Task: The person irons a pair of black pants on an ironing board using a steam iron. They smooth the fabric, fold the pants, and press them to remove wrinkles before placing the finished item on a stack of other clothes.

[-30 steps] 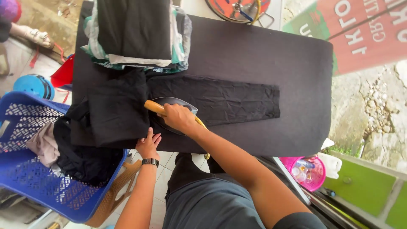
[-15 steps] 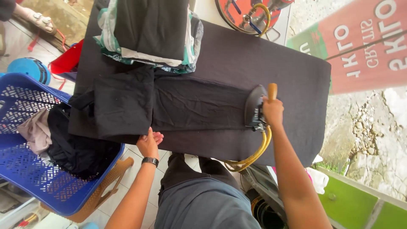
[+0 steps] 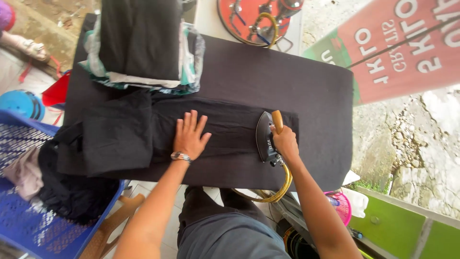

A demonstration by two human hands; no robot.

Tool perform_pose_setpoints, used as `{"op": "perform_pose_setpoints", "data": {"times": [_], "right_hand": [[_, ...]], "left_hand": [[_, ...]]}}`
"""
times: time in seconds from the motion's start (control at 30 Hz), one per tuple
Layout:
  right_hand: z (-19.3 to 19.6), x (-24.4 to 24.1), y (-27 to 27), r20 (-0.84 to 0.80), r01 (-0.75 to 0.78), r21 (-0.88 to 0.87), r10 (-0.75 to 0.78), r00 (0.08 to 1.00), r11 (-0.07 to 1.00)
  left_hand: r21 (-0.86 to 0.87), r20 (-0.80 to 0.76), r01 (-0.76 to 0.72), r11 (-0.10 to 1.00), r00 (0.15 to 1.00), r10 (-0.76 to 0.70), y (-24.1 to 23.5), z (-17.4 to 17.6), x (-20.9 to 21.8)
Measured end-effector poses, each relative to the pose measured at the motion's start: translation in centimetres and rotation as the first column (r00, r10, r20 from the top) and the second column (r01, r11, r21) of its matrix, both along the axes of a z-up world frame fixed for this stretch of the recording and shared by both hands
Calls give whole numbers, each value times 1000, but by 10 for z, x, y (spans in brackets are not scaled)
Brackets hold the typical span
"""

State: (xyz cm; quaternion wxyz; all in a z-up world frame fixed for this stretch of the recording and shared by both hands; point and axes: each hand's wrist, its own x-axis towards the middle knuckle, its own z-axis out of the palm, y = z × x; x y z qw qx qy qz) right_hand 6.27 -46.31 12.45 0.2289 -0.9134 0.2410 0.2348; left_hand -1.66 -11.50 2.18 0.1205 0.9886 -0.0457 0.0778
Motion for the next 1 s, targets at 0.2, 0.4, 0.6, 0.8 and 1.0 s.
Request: {"op": "perform_pose_setpoints", "data": {"times": [0.2,0.4,0.6,0.8,1.0], "right_hand": [[-19,5,-101,54,158,-25,-156,986,987],[-25,-4,-179,136,325,40,-328,935,945],[-41,-11,-217,165,344,46,-347,923,938],[-24,-12,-212,134,406,76,-413,901,910],[-46,-14,-247,121,389,36,-391,912,920]], "left_hand": [[54,-122,-244,968,961,249,35,-4,16],[78,0,-163,984,987,164,-79,-6,17],[-12,-52,228,974,972,-228,-237,-3,19],[-53,-45,378,924,924,-381,-352,-74,44],[-132,85,332,934,943,-323,-383,-106,55]]}}
